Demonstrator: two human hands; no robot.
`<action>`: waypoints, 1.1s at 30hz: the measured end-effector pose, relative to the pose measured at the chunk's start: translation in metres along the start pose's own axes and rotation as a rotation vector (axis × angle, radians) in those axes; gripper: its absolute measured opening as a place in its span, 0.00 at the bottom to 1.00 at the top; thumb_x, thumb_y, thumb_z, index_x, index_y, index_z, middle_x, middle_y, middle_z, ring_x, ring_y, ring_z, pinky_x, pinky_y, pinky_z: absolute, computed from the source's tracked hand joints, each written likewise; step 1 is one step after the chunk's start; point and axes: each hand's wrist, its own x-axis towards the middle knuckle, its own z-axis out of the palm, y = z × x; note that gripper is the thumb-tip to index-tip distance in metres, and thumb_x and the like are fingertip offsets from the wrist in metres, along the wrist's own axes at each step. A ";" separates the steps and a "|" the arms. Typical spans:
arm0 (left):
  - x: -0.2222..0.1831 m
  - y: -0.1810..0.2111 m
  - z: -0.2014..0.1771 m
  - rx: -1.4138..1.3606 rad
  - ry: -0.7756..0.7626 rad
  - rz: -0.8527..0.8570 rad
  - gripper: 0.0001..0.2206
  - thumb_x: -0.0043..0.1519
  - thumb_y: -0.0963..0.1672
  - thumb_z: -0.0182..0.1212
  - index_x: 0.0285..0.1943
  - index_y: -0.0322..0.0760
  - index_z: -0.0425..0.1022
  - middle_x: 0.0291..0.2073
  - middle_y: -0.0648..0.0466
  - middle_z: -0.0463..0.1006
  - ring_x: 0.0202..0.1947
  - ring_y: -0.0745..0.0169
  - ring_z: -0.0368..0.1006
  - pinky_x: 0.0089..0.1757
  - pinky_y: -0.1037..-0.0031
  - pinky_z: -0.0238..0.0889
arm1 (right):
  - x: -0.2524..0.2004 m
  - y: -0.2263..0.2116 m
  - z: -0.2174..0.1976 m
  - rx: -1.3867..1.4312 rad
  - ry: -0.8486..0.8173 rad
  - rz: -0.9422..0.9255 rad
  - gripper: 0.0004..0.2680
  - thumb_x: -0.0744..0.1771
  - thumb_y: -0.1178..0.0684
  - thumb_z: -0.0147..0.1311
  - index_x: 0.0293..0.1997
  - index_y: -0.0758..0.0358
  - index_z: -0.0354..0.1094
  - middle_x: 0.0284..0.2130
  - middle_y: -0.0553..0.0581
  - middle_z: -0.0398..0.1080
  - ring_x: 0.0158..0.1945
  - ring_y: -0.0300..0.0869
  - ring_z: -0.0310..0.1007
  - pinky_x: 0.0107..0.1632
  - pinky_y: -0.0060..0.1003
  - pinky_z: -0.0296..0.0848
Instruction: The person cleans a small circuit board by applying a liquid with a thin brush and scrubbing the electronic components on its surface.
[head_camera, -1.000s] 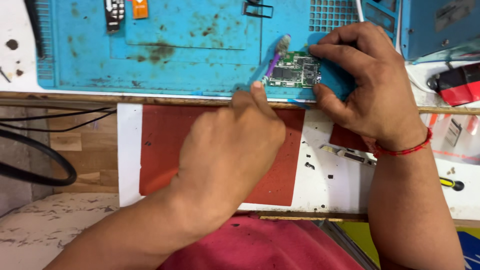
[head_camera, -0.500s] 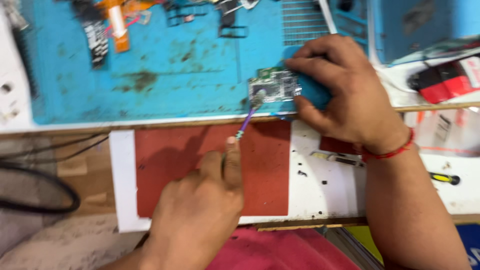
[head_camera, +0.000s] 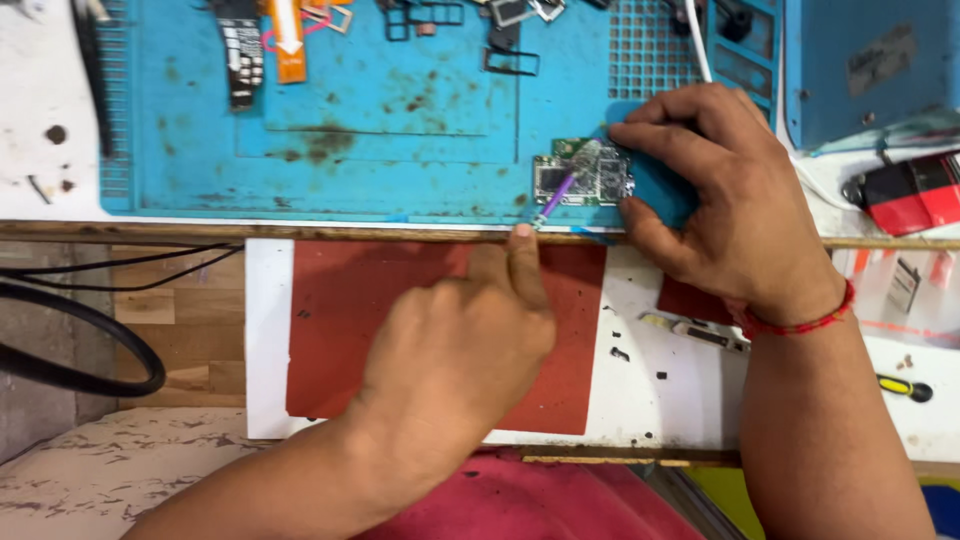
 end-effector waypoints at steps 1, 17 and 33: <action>-0.004 0.000 -0.005 -0.036 -0.001 0.009 0.16 0.61 0.39 0.57 0.56 0.21 0.76 0.24 0.49 0.77 0.14 0.64 0.75 0.15 0.74 0.66 | 0.002 -0.001 0.001 0.003 0.003 -0.017 0.18 0.63 0.57 0.64 0.59 0.64 0.73 0.55 0.60 0.68 0.59 0.54 0.68 0.63 0.46 0.69; 0.012 0.013 -0.007 0.066 0.118 0.053 0.15 0.58 0.39 0.60 0.53 0.27 0.80 0.19 0.58 0.74 0.13 0.71 0.72 0.13 0.78 0.60 | -0.004 0.005 -0.002 0.033 0.006 -0.018 0.18 0.63 0.56 0.64 0.60 0.66 0.71 0.56 0.61 0.67 0.59 0.55 0.69 0.61 0.45 0.70; 0.012 0.017 -0.011 -0.029 0.131 0.072 0.17 0.56 0.39 0.60 0.55 0.26 0.78 0.20 0.54 0.76 0.12 0.67 0.73 0.13 0.76 0.63 | 0.002 -0.003 -0.002 0.118 0.040 0.085 0.22 0.59 0.63 0.56 0.61 0.67 0.69 0.56 0.65 0.65 0.55 0.53 0.72 0.57 0.42 0.74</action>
